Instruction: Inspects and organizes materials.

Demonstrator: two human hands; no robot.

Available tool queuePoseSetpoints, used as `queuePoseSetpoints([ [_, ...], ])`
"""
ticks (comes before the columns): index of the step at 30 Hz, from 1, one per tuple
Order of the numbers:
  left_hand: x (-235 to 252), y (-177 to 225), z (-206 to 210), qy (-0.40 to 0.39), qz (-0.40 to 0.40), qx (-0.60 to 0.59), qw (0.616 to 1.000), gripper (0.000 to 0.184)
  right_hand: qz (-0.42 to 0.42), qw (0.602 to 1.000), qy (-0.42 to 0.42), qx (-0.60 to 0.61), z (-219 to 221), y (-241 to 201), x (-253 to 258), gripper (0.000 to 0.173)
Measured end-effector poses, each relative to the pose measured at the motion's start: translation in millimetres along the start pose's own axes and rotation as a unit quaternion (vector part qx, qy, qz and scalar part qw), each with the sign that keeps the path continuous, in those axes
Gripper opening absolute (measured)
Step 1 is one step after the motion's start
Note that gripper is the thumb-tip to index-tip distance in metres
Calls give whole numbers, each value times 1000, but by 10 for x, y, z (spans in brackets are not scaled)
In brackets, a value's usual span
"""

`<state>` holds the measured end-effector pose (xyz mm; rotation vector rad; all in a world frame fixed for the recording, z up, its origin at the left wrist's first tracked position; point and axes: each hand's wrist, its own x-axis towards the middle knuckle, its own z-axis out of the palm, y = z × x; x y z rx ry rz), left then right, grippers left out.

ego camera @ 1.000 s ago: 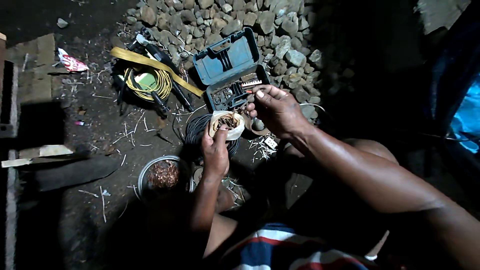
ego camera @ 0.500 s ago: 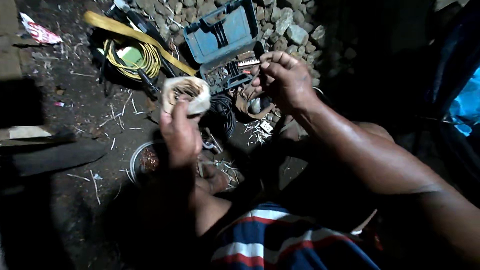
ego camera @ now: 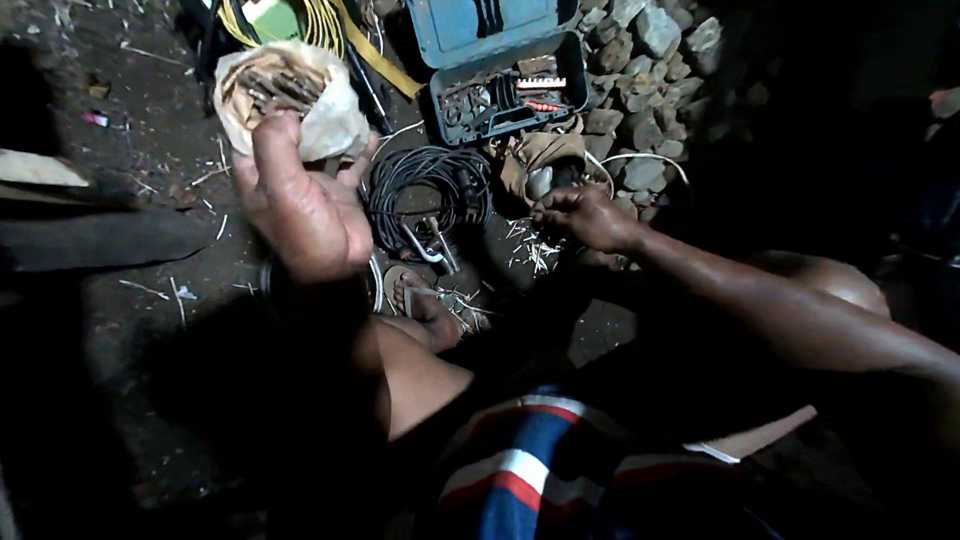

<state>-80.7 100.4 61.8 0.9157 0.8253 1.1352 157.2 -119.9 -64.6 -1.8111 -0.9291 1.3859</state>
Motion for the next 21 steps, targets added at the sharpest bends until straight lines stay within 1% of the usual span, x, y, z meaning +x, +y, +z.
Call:
queuePoseSetpoints([
  [4,34,36,-8,10,-10,-7,1000,29,78,993,-79,46,294,275,-49,16],
  [6,49,66,-25,12,-13,-15,1000,29,112,988,-91,57,480,357,-29,17],
  [9,62,116,-67,26,-12,-21,999,30,144,976,-64,152,823,499,106,19],
  [11,74,131,-114,29,-8,-23,999,29,140,964,-23,223,1068,610,205,21],
  [15,74,156,-192,33,-9,-28,999,28,158,943,62,287,1491,728,310,22],
  [17,57,176,-220,41,-11,-24,999,30,169,935,64,304,1615,819,358,28],
  [19,43,193,-251,48,-8,-21,999,29,164,937,65,302,1698,894,409,39],
  [20,38,200,-265,51,-6,-21,998,28,161,942,72,285,1728,936,454,44],
  [21,29,205,-276,55,-1,-21,998,27,160,954,80,242,1750,978,498,44],
])
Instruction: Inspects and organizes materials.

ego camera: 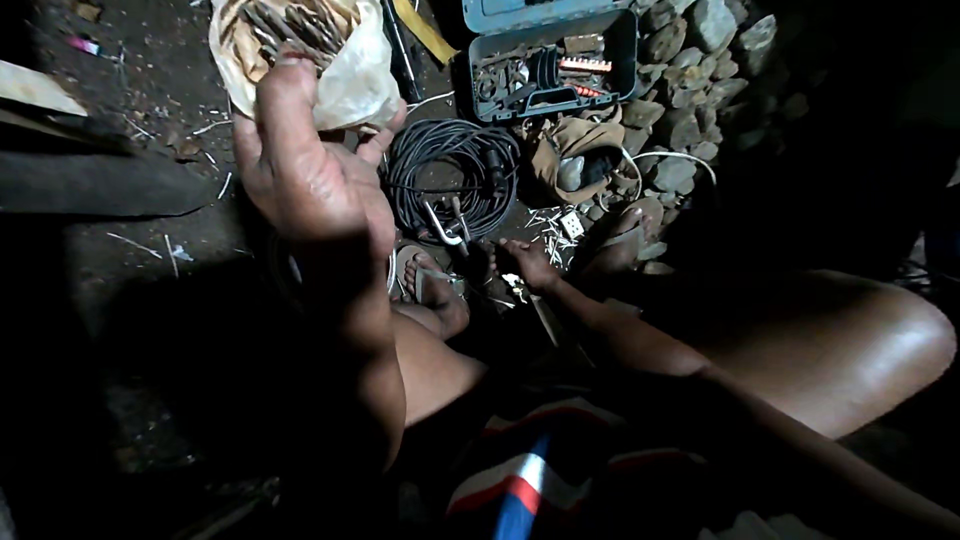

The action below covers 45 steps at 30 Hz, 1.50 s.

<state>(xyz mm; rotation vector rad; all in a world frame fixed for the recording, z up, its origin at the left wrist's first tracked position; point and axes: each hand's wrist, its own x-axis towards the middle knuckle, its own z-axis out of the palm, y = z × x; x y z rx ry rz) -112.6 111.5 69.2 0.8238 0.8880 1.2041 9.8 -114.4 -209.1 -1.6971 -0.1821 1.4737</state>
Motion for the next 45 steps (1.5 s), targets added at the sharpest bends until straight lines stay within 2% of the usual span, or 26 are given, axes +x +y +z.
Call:
queuePoseSetpoints([
  [3,-20,2,-14,7,14,5,1000,27,-42,981,13,-187,-16,82,171,36],
  [6,-33,-10,16,20,13,15,1000,29,-73,963,17,-259,12,28,264,25],
  [9,-28,-48,42,26,17,15,999,28,-66,951,16,-301,61,-66,348,27],
  [11,-8,-95,45,24,31,19,999,26,-42,959,0,-281,95,-115,416,43],
  [12,1,-114,49,24,30,18,999,27,-33,968,-3,-248,110,-118,451,44],
  [14,18,-145,58,29,25,20,999,28,-28,985,-7,-173,120,-79,530,31],
  [17,28,-160,86,45,4,29,999,28,-40,990,-7,-134,99,42,667,31],
  [23,54,-176,70,52,-60,30,996,34,-24,977,62,-200,203,77,704,32],
  [32,49,-218,44,48,-64,29,996,32,-49,977,52,-202,302,138,724,30],
  [38,43,-209,54,55,-76,15,995,35,-58,978,15,-202,384,121,592,28],
  [45,62,-230,65,47,-101,29,993,34,-69,985,60,-144,419,273,655,27],
])
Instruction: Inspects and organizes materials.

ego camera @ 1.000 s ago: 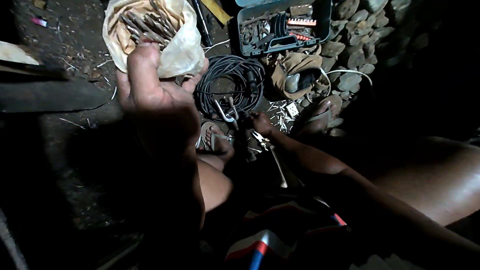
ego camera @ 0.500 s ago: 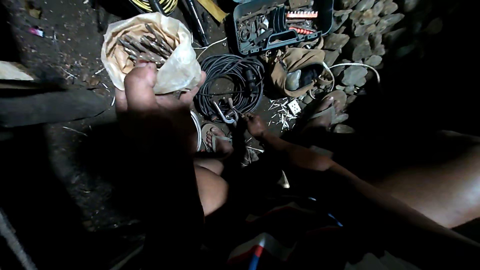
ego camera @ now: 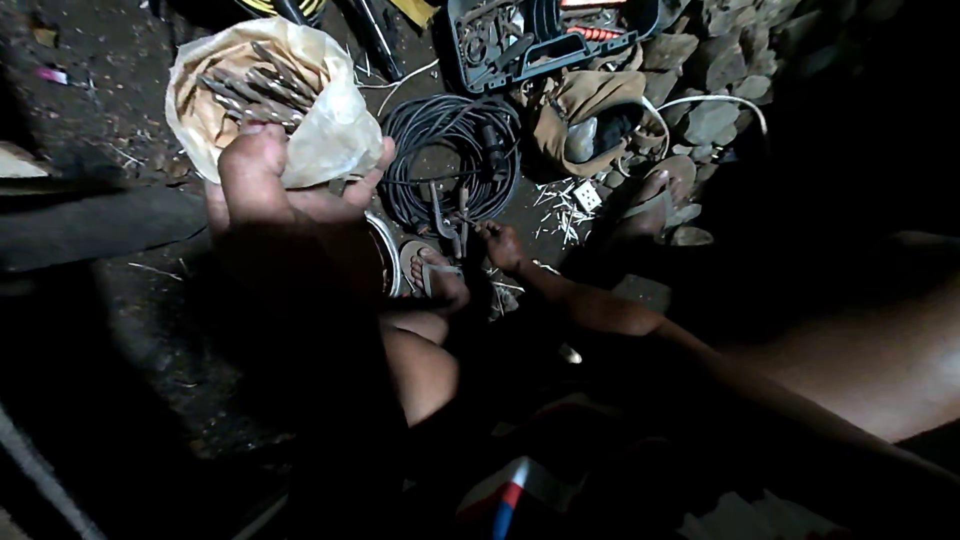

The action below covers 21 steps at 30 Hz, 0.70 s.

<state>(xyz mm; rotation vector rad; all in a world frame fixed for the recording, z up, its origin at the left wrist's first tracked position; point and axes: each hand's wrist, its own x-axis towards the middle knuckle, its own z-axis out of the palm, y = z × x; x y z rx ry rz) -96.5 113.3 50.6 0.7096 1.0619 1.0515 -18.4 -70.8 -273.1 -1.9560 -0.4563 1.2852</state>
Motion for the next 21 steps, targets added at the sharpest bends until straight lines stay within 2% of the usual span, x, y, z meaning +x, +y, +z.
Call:
queuePoseSetpoints([
  [6,-35,-7,98,3,-34,-15,999,31,-10,1000,0,-16,-132,-42,117,28],
  [8,-60,-12,92,-26,-45,-42,998,34,-2,1000,9,-23,-151,-60,135,28],
  [11,-22,-45,-10,-104,-46,-89,989,45,0,999,33,-9,-142,-51,164,27],
  [15,27,3,-44,-136,-59,-76,986,66,-60,997,43,-35,-99,-124,292,25],
  [17,43,-1,-35,-131,-64,-40,989,68,-74,994,30,-69,-81,-241,384,25],
  [21,-8,-32,35,-78,-87,33,993,62,-32,981,-8,-189,-84,-493,544,27],
])
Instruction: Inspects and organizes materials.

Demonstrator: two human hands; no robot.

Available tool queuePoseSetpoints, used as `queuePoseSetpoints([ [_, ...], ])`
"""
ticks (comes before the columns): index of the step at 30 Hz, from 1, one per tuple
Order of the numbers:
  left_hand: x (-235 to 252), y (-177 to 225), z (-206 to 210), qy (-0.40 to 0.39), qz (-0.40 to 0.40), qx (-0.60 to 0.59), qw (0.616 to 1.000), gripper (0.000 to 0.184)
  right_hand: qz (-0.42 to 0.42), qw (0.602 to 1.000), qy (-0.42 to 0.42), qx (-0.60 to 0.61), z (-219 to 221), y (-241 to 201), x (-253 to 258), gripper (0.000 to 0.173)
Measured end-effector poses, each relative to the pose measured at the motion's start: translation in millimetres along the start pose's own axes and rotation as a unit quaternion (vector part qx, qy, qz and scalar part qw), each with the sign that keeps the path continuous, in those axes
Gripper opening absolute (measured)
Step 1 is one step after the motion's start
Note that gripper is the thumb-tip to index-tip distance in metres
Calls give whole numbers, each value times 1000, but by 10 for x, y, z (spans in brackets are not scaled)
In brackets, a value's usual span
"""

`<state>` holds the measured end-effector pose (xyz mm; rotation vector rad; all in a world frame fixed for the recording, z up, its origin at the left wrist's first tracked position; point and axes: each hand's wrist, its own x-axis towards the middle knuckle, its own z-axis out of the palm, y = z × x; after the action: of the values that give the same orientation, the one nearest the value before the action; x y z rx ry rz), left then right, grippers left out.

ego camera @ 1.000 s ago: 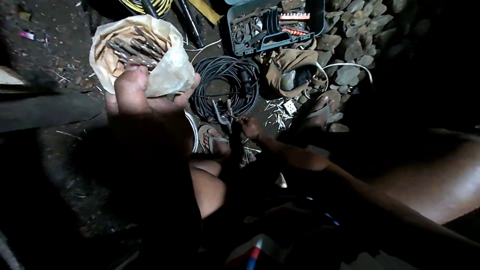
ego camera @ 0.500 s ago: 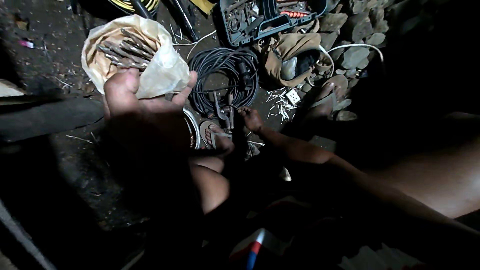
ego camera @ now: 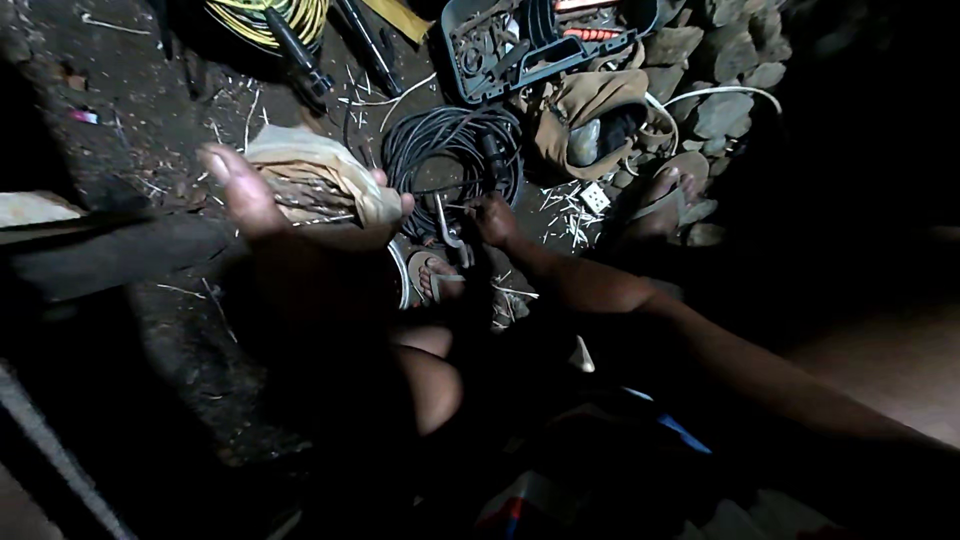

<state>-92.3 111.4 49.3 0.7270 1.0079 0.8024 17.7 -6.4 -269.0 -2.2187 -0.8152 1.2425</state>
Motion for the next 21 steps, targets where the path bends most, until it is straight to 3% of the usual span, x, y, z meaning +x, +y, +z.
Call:
queuePoseSetpoints([
  [3,41,13,-61,-3,-18,6,1000,63,-41,995,-12,-95,-21,-147,34,26],
  [7,440,62,-624,-93,39,97,990,67,-19,989,-103,-105,3,-254,110,29],
  [9,232,35,-435,-67,29,33,997,65,-33,987,-121,-97,-17,-284,107,29],
  [11,4,20,-221,-38,31,18,999,50,-78,987,-102,-97,-8,-223,72,25],
  [13,2,5,-264,-46,52,20,997,37,-146,981,-83,-102,-20,-144,-5,21],
  [16,-23,-17,-226,2,99,64,993,24,-231,965,-62,-108,-145,-133,-219,21],
  [21,-131,-78,-218,8,173,137,975,19,-254,964,9,-77,-608,-295,-462,23],
])
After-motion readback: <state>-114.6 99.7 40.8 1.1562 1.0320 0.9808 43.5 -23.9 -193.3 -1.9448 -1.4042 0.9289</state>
